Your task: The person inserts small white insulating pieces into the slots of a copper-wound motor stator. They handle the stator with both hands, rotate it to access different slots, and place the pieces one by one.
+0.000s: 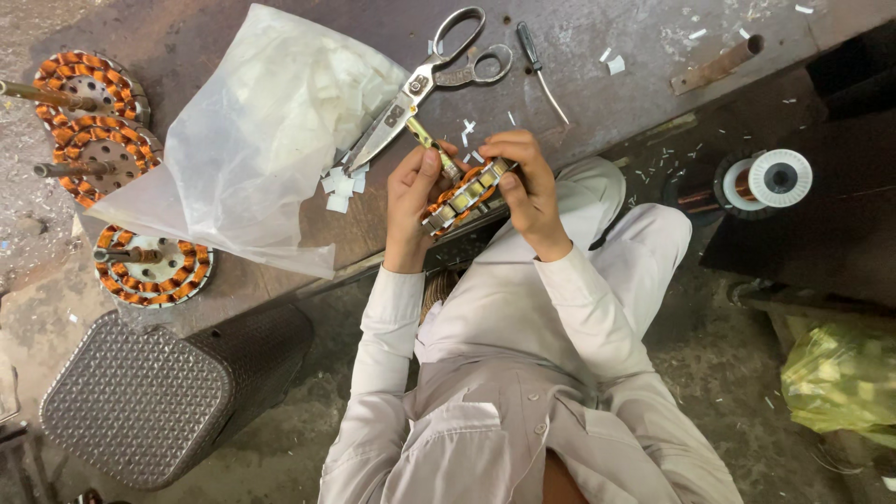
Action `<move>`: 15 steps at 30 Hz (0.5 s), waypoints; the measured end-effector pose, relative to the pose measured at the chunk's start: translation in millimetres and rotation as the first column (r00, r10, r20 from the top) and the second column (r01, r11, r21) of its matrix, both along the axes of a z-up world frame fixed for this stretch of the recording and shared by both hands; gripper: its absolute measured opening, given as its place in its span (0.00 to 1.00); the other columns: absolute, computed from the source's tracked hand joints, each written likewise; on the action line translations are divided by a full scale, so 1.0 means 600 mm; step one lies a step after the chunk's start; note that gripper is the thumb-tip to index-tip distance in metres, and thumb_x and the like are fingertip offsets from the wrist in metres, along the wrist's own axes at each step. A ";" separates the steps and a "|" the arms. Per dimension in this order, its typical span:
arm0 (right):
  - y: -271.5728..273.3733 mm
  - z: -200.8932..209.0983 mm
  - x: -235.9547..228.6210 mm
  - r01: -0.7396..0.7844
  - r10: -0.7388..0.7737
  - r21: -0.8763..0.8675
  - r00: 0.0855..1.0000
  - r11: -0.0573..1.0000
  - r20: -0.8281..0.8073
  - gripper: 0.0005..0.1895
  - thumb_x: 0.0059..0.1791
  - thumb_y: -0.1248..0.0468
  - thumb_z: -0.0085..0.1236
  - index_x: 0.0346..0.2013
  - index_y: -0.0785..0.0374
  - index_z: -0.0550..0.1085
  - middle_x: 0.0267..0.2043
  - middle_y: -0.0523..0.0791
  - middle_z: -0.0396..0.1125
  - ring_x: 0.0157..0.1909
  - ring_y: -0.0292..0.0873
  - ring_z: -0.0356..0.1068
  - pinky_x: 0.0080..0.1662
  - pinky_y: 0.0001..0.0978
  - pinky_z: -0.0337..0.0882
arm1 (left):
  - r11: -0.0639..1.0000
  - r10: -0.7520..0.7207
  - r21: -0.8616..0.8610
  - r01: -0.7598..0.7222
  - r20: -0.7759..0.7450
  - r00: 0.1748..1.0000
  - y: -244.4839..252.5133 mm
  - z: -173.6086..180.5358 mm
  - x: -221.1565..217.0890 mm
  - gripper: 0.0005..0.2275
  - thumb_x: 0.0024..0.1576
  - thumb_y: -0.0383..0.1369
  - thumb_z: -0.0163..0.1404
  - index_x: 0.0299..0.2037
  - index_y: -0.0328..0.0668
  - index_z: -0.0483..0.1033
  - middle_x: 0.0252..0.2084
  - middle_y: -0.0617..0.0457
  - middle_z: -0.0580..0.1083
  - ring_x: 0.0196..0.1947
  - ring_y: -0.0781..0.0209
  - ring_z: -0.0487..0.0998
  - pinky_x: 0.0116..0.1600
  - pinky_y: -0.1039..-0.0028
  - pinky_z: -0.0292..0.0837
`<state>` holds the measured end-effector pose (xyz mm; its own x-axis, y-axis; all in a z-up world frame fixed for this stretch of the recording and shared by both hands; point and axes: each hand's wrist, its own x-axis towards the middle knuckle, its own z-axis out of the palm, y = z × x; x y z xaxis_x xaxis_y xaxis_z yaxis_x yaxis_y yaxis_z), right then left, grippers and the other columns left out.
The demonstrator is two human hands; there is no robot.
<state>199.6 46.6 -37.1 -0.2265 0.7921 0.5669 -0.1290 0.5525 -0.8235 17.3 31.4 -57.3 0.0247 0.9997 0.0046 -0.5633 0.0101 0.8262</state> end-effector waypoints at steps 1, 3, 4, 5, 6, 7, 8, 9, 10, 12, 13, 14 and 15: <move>-0.001 -0.001 0.002 0.014 -0.014 0.010 1.000 1.000 0.007 0.20 0.61 0.51 0.45 0.55 0.65 0.70 0.57 0.48 0.63 0.58 0.41 0.64 0.61 0.31 0.65 | 1.000 0.006 0.010 -0.006 0.000 1.000 -0.001 -0.004 0.001 0.16 0.69 0.41 0.48 0.52 0.30 0.74 0.39 0.46 0.79 0.29 0.72 0.74 0.33 0.81 0.67; 0.000 0.001 0.005 0.013 -0.013 0.005 1.000 1.000 0.018 0.21 0.61 0.49 0.45 0.55 0.65 0.70 0.57 0.48 0.63 0.58 0.42 0.65 0.61 0.31 0.65 | 1.000 0.012 0.001 -0.012 0.024 1.000 0.000 -0.010 0.003 0.16 0.69 0.41 0.49 0.52 0.30 0.74 0.40 0.45 0.79 0.30 0.71 0.74 0.34 0.81 0.68; 0.002 0.004 0.007 -0.002 0.002 -0.009 1.000 1.000 0.023 0.22 0.61 0.48 0.45 0.56 0.65 0.70 0.57 0.48 0.63 0.58 0.42 0.64 0.63 0.32 0.65 | 1.000 0.013 -0.019 -0.012 0.047 0.999 0.001 -0.012 0.006 0.16 0.68 0.41 0.49 0.51 0.31 0.74 0.40 0.45 0.79 0.33 0.68 0.78 0.38 0.79 0.73; 0.005 0.008 0.007 -0.021 0.022 -0.025 0.999 0.999 0.024 0.23 0.62 0.47 0.46 0.56 0.65 0.69 0.58 0.48 0.62 0.59 0.42 0.64 0.64 0.34 0.64 | 0.999 0.019 -0.039 -0.016 0.067 0.998 0.001 -0.012 0.006 0.16 0.67 0.41 0.49 0.50 0.31 0.73 0.40 0.45 0.79 0.36 0.65 0.81 0.41 0.76 0.77; 0.010 0.011 0.009 -0.077 0.078 -0.042 0.997 0.996 0.026 0.24 0.62 0.46 0.46 0.57 0.65 0.69 0.58 0.49 0.62 0.60 0.43 0.64 0.64 0.34 0.64 | 1.000 0.020 -0.021 -0.018 0.093 0.995 0.001 -0.011 0.006 0.16 0.67 0.41 0.48 0.50 0.31 0.73 0.40 0.45 0.79 0.37 0.64 0.81 0.43 0.75 0.77; 0.012 0.013 0.018 -0.130 0.132 -0.063 0.991 0.990 0.029 0.26 0.61 0.45 0.46 0.58 0.65 0.69 0.59 0.49 0.62 0.60 0.43 0.64 0.63 0.34 0.63 | 1.000 0.018 -0.005 -0.018 0.121 0.992 -0.002 -0.009 0.011 0.16 0.68 0.41 0.48 0.50 0.30 0.73 0.41 0.45 0.79 0.39 0.63 0.81 0.45 0.74 0.77; 0.014 0.015 0.024 -0.182 0.185 -0.084 0.982 0.980 0.031 0.27 0.61 0.44 0.47 0.59 0.65 0.69 0.59 0.50 0.62 0.61 0.44 0.64 0.63 0.34 0.63 | 1.000 0.016 0.010 -0.017 0.150 0.989 -0.006 -0.004 0.016 0.16 0.69 0.41 0.48 0.50 0.30 0.72 0.41 0.44 0.78 0.40 0.62 0.81 0.47 0.73 0.78; 0.023 0.017 0.027 -0.269 0.261 -0.105 0.961 0.957 -0.086 0.29 0.59 0.43 0.48 0.61 0.64 0.67 0.60 0.49 0.63 0.62 0.44 0.64 0.64 0.36 0.64 | 0.999 0.012 0.051 -0.018 0.128 0.992 -0.012 0.006 0.020 0.16 0.69 0.41 0.48 0.49 0.30 0.73 0.41 0.45 0.79 0.41 0.61 0.81 0.48 0.72 0.77; 0.033 0.020 0.031 -0.357 0.329 -0.117 0.922 0.927 -0.203 0.31 0.57 0.41 0.50 0.63 0.62 0.65 0.61 0.49 0.63 0.64 0.44 0.65 0.66 0.39 0.66 | 0.996 0.009 0.092 -0.018 0.104 0.995 -0.022 0.019 0.024 0.16 0.69 0.41 0.48 0.49 0.30 0.73 0.42 0.45 0.79 0.41 0.60 0.81 0.49 0.71 0.77; 0.059 0.023 0.034 -0.440 0.382 -0.124 0.864 0.889 -0.327 0.33 0.56 0.40 0.50 0.66 0.60 0.61 0.64 0.48 0.63 0.66 0.44 0.65 0.67 0.41 0.68 | 0.984 0.024 0.175 -0.028 0.027 0.999 -0.053 0.055 0.028 0.16 0.69 0.40 0.49 0.49 0.30 0.73 0.42 0.45 0.79 0.43 0.59 0.81 0.52 0.70 0.77; 0.077 0.025 0.038 -0.434 0.373 -0.126 0.863 0.892 -0.341 0.33 0.58 0.41 0.48 0.68 0.60 0.60 0.65 0.48 0.63 0.67 0.44 0.65 0.65 0.41 0.69 | 0.976 0.038 0.215 -0.031 -0.030 0.999 -0.074 0.077 0.028 0.15 0.70 0.40 0.49 0.49 0.30 0.73 0.43 0.46 0.78 0.45 0.59 0.80 0.53 0.69 0.76; 0.097 0.026 0.042 -0.305 0.257 -0.173 0.933 0.937 -0.251 0.31 0.60 0.42 0.47 0.67 0.62 0.62 0.63 0.48 0.64 0.65 0.43 0.66 0.64 0.39 0.69 | 0.967 0.055 0.253 -0.031 -0.088 0.995 -0.093 0.101 0.026 0.15 0.70 0.39 0.50 0.49 0.30 0.74 0.43 0.46 0.78 0.46 0.59 0.79 0.55 0.69 0.76; 0.115 0.025 0.045 -0.167 0.137 -0.205 0.978 0.964 -0.155 0.30 0.61 0.43 0.45 0.66 0.64 0.64 0.62 0.48 0.66 0.63 0.41 0.67 0.64 0.38 0.70 | 0.955 0.084 0.296 -0.029 -0.173 0.981 -0.115 0.126 0.018 0.15 0.70 0.40 0.49 0.48 0.30 0.74 0.43 0.46 0.78 0.45 0.59 0.79 0.54 0.70 0.76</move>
<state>226.9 115.5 -21.9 -0.2853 0.8611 0.4209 -0.3185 0.3290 -0.8890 28.1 -37.4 18.4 -0.0043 0.9553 0.2957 -0.3959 -0.2732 0.8767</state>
